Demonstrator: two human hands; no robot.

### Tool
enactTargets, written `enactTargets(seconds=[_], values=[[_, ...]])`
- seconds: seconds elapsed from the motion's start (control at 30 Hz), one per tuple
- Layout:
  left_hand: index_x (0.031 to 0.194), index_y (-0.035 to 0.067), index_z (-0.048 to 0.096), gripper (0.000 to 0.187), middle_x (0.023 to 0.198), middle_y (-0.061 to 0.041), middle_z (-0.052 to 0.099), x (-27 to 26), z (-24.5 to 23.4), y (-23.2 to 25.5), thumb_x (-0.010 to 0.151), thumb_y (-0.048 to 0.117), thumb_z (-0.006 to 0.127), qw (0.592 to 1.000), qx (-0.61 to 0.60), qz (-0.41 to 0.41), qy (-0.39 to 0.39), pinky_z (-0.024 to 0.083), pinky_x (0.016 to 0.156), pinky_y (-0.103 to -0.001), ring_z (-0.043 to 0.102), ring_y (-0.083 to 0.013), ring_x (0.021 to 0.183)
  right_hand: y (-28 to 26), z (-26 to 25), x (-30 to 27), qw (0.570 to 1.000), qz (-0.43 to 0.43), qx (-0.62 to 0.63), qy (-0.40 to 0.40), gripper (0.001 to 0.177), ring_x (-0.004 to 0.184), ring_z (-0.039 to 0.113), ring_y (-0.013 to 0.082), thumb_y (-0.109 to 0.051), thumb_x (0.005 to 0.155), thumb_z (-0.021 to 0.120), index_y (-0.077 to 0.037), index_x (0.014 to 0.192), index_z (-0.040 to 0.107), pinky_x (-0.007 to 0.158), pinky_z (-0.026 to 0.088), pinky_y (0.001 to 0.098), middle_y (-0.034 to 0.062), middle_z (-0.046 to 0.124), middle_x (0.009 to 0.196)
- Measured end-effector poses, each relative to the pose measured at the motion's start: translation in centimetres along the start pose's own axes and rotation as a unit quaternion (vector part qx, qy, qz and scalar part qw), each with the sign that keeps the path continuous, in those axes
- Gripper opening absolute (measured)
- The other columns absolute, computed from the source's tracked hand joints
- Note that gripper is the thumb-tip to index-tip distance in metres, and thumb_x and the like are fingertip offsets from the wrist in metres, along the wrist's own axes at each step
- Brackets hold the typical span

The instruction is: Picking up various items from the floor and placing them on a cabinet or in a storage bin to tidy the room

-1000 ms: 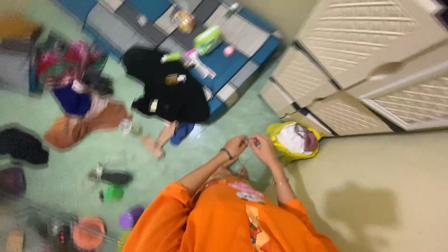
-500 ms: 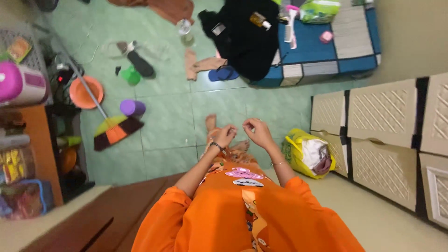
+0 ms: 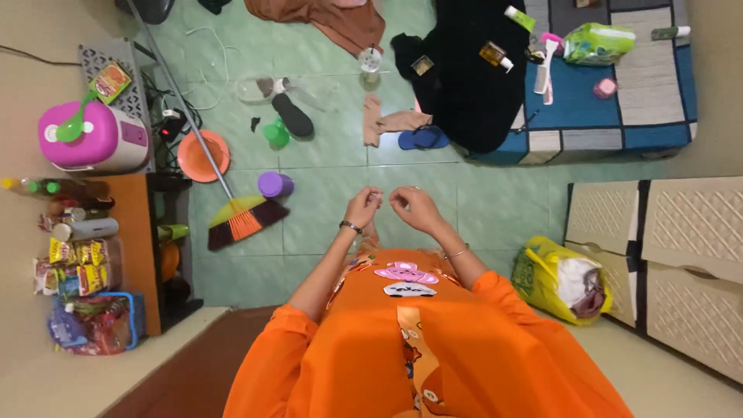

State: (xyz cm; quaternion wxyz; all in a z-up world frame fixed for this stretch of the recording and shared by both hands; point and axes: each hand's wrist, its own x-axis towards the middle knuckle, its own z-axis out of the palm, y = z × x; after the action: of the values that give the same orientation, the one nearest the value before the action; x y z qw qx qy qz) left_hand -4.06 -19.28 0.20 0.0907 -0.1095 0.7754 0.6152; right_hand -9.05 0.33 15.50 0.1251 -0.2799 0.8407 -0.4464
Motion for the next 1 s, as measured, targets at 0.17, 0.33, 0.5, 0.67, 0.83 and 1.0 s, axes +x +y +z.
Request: enactTargets(seconds=[0.17, 0.33, 0.5, 0.67, 0.83, 1.0], values=[[0.115, 0.007, 0.068, 0.019, 0.088, -0.006, 0.076, 0.6, -5.4, -1.2, 0.1, 0.016, 0.06, 1.0, -0.02, -0.024, 0.004, 0.059, 0.072, -0.028, 0.073, -0.0111, 0.08, -2.1, 3.4, 4.6, 0.999, 0.031, 0.026, -0.021, 0.011, 0.073, 0.07, 0.0241, -0.012, 0.088, 0.071, -0.003, 0.094, 0.071, 0.07, 0.056, 0.0363, 0.0111, 0.07, 0.082], [0.115, 0.006, 0.068, 0.02, 0.089, -0.006, 0.076, 3.7, -6.5, -2.3, 0.1, 0.015, 0.06, 0.999, -0.033, -0.026, -0.007, 0.059, 0.073, -0.027, 0.073, -0.0112, 0.08, -1.2, 3.9, 8.5, 0.999, 0.041, -0.004, -0.032, 0.011, 0.074, 0.071, 0.0242, -0.014, 0.088, 0.071, -0.005, 0.093, 0.072, 0.069, 0.056, 0.0384, 0.0103, 0.072, 0.082], [0.113, 0.004, 0.066, 0.016, 0.091, -0.005, 0.075, 8.1, -6.4, -1.4, 0.1, 0.012, 0.061, 0.998, -0.057, -0.026, -0.008, 0.058, 0.072, -0.028, 0.071, -0.0106, 0.081, 2.4, 3.9, 12.9, 0.998, 0.004, -0.021, -0.051, 0.015, 0.08, 0.07, 0.0327, -0.015, 0.085, 0.072, -0.006, 0.097, 0.071, 0.071, 0.056, 0.0429, 0.0143, 0.072, 0.088], [0.112, 0.004, 0.067, 0.015, 0.086, -0.005, 0.074, 15.3, -7.8, 1.6, 0.101, 0.012, 0.06, 0.999, -0.035, -0.025, 0.011, 0.057, 0.071, -0.027, 0.07, -0.0102, 0.076, 5.0, 0.4, 20.5, 0.998, 0.012, -0.019, -0.064, 0.013, 0.078, 0.069, 0.0357, -0.017, 0.086, 0.071, -0.006, 0.094, 0.072, 0.071, 0.055, 0.0448, 0.0154, 0.071, 0.082], [0.109, 0.005, 0.067, 0.014, 0.081, -0.003, 0.073, 24.1, -8.5, 3.3, 0.101, 0.014, 0.061, 0.999, -0.031, -0.02, 0.009, 0.056, 0.07, -0.026, 0.069, -0.0094, 0.073, 8.5, -4.2, 28.7, 0.999, 0.006, -0.03, -0.045, 0.014, 0.079, 0.068, 0.0362, -0.017, 0.085, 0.071, -0.005, 0.093, 0.071, 0.067, 0.054, 0.0452, 0.0156, 0.071, 0.086], [0.104, 0.005, 0.068, 0.015, 0.083, 0.0, 0.073, 30.3, -8.6, 5.3, 0.1, 0.02, 0.065, 0.997, -0.049, -0.06, 0.01, 0.055, 0.068, -0.025, 0.069, -0.0068, 0.074, 11.3, -7.0, 34.3, 0.992, 0.08, -0.017, -0.091, 0.012, 0.076, 0.07, 0.0323, -0.017, 0.085, 0.069, -0.006, 0.091, 0.071, 0.066, 0.054, 0.0429, 0.0124, 0.071, 0.083]])
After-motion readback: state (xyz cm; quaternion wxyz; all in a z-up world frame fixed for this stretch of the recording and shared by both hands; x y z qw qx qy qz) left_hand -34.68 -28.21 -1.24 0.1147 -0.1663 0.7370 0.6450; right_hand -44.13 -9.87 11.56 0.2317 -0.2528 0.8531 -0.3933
